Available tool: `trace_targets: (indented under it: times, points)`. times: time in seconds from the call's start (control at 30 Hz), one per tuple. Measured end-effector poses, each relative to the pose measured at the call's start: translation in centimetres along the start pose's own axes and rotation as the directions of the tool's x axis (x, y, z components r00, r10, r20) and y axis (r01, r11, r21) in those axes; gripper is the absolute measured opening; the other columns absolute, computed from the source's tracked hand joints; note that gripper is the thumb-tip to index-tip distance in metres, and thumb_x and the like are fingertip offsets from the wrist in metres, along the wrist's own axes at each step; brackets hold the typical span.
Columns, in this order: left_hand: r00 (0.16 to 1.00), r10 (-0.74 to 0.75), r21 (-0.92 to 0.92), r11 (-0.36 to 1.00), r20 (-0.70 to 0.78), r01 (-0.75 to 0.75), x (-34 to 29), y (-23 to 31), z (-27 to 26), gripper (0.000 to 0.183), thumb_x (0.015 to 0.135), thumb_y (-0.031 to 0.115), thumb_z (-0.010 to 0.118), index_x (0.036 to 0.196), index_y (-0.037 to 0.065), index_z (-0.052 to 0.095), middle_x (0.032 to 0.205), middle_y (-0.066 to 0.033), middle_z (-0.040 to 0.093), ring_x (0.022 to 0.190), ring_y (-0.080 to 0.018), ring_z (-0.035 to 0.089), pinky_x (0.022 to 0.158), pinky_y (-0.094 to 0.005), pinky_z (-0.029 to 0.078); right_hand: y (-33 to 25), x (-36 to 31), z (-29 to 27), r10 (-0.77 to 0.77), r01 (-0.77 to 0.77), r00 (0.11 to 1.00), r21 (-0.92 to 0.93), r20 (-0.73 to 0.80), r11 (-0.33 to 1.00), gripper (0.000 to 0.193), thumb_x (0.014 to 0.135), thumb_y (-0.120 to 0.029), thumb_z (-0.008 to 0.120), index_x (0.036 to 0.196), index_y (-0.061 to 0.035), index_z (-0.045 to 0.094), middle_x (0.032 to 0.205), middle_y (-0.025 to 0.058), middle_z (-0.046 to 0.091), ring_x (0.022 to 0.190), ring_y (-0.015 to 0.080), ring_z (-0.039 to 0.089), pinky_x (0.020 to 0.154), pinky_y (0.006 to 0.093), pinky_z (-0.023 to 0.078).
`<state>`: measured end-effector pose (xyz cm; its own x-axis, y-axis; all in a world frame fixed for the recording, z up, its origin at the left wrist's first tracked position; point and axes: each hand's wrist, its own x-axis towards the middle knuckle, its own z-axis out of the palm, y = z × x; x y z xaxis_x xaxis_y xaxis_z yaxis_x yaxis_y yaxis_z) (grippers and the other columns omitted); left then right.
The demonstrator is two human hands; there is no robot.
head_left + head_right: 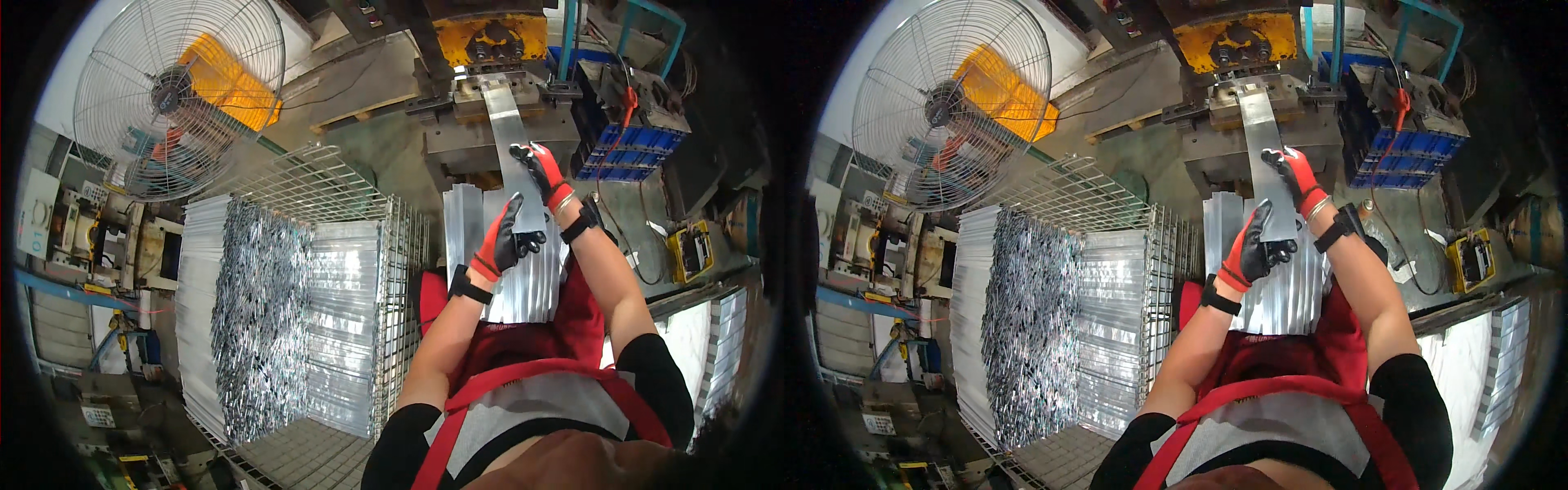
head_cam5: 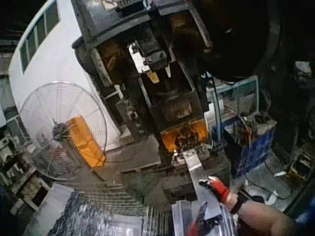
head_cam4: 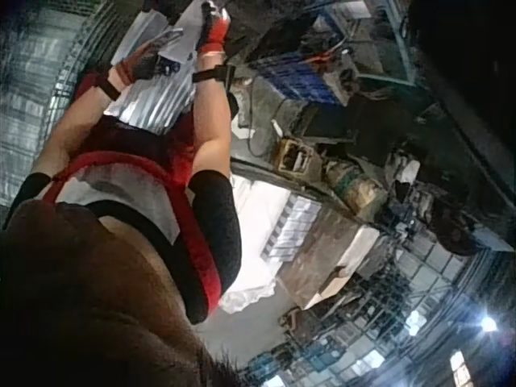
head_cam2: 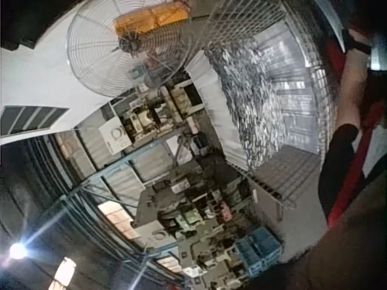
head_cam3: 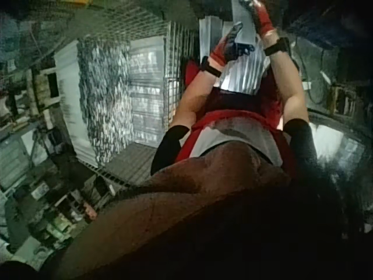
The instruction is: Feeding metal strips into a press and organizing the resulting stamped components.
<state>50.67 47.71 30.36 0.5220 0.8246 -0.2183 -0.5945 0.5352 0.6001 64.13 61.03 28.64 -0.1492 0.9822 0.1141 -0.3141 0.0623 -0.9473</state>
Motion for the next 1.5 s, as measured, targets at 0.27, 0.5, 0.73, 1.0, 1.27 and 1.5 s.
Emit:
trace_targets:
  times: [0.27,0.5,0.73,1.0,1.27,1.5]
  points:
    - [0.986,0.040,-0.004,0.999,-0.160,-0.041,0.5,0.8,1.1,0.035,0.096,0.040,0.044,0.101,0.008,0.056,0.082,-0.0098,0.064,0.058,-0.0197,0.063,0.044,-0.0275,0.049,2.1,1.0,-1.1,-0.013,0.010,0.999,0.066,0.040,0.998,0.027,0.090,-0.020,0.056,0.102,0.0026,0.064,0.099,0.0080,0.066,0.094,0.0163,0.061,0.088,0.0311,0.047]
    - [0.990,0.081,0.039,0.996,-0.113,-0.077,1.2,0.4,0.9,0.035,0.094,0.042,0.047,0.100,0.008,0.056,0.081,-0.0090,0.064,0.055,-0.0183,0.061,0.041,-0.0257,0.045,1.8,0.8,-1.0,0.002,-0.001,1.000,0.114,-0.008,0.993,0.024,0.085,-0.020,0.061,0.099,-0.0007,0.066,0.096,0.0051,0.066,0.089,0.0140,0.061,0.083,0.0289,0.046]
    - [0.985,0.039,0.029,0.999,-0.166,-0.035,0.9,0.6,1.0,0.035,0.094,0.043,0.048,0.099,0.009,0.055,0.082,-0.0109,0.064,0.055,-0.0200,0.062,0.040,-0.0254,0.044,0.6,0.1,0.0,0.037,-0.032,0.998,0.112,-0.046,0.993,0.024,0.083,-0.022,0.062,0.097,-0.0027,0.067,0.092,0.0029,0.067,0.086,0.0119,0.060,0.080,0.0287,0.046]
    - [0.987,0.060,0.047,0.997,-0.147,-0.053,1.6,0.0,-0.3,0.033,0.094,0.041,0.049,0.101,0.010,0.056,0.083,-0.0100,0.065,0.054,-0.0213,0.063,0.040,-0.0272,0.047,1.2,0.7,-0.6,0.070,-0.067,0.997,0.080,-0.044,0.995,0.025,0.085,-0.022,0.062,0.101,-0.0026,0.065,0.093,0.0026,0.065,0.088,0.0120,0.059,0.081,0.0269,0.045]
    - [0.990,-0.082,0.531,0.837,-0.114,0.131,-5.1,2.6,-1.5,0.029,0.090,0.030,0.054,0.107,0.006,0.058,0.072,-0.0036,0.064,0.057,-0.0175,0.063,0.047,-0.0318,0.047,-1.3,-4.0,-1.3,-0.123,-0.025,0.980,-0.716,-0.155,0.698,0.051,0.077,-0.032,0.072,0.118,-0.0078,0.055,0.111,0.0094,0.060,0.101,0.0257,0.057,0.089,0.0373,0.044]
    - [0.985,0.172,0.867,-0.486,-0.028,0.110,-10.0,4.6,-0.9,0.040,0.079,0.030,0.067,0.113,0.011,0.057,0.098,-0.0108,0.065,0.085,-0.0289,0.063,0.071,-0.0369,0.049,-10.7,-9.8,0.7,-0.016,0.752,0.639,-0.629,0.769,-0.197,0.054,0.059,-0.026,0.076,0.108,-0.0137,0.058,0.103,0.0090,0.057,0.104,0.0286,0.054,0.099,0.0459,0.035]
